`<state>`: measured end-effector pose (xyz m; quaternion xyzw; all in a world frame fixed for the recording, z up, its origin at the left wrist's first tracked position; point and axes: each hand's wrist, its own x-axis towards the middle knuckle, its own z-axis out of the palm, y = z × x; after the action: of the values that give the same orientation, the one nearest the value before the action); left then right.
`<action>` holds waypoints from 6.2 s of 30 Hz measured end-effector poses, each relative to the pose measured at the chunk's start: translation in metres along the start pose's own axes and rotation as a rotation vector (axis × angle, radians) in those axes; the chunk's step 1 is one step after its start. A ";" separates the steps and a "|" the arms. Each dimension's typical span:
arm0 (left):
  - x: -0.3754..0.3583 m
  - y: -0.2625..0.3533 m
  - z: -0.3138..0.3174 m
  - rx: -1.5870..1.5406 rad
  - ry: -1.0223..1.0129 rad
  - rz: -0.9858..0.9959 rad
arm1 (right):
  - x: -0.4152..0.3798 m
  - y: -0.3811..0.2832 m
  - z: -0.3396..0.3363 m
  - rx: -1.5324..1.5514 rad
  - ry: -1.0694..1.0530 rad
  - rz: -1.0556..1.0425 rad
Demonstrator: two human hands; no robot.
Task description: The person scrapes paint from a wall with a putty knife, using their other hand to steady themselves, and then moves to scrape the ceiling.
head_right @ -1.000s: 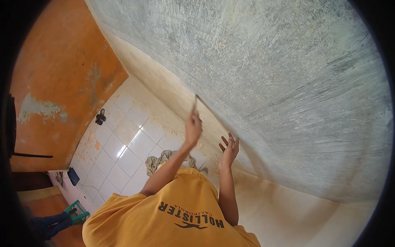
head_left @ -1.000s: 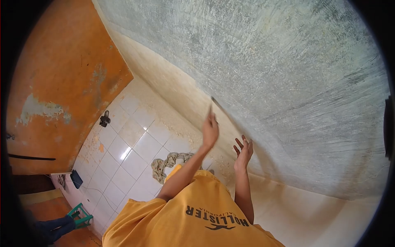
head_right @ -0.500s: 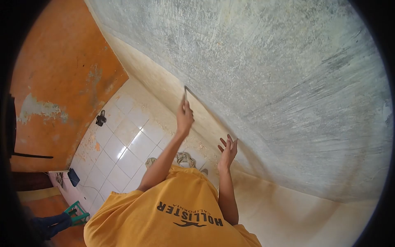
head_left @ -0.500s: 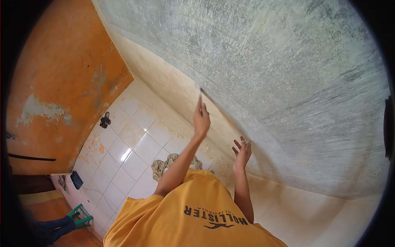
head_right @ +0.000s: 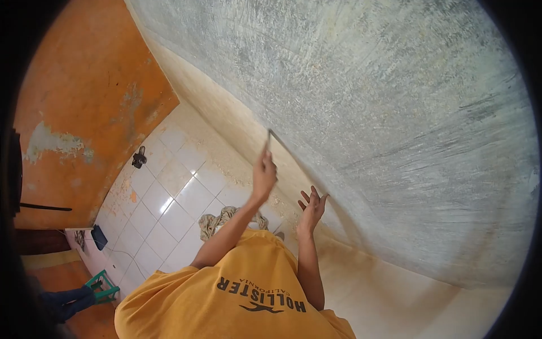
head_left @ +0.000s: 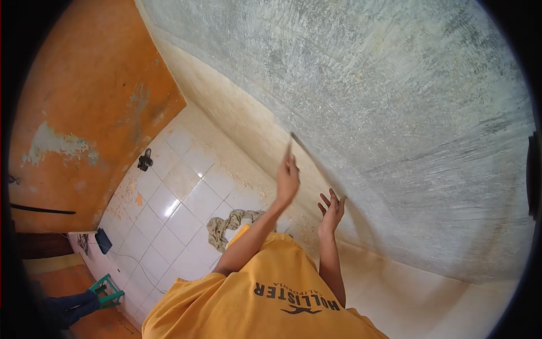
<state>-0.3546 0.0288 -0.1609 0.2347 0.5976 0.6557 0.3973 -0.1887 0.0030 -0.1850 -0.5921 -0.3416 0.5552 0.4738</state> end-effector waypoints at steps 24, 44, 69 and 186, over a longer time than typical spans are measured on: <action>0.035 0.018 -0.037 -0.063 -0.083 -0.185 | -0.004 0.007 0.025 0.063 0.068 -0.013; 0.033 0.003 -0.040 0.080 -0.122 -0.034 | -0.016 -0.004 0.062 0.010 0.005 -0.036; 0.066 0.010 -0.060 0.241 -0.030 0.106 | -0.005 -0.006 0.065 0.016 -0.003 -0.067; 0.030 0.014 -0.032 -0.167 -0.072 -0.180 | 0.009 0.003 -0.005 -0.088 -0.098 -0.031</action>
<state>-0.4003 0.0336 -0.1583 0.1695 0.5449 0.6560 0.4939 -0.1829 0.0098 -0.1915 -0.5791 -0.3977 0.5604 0.4386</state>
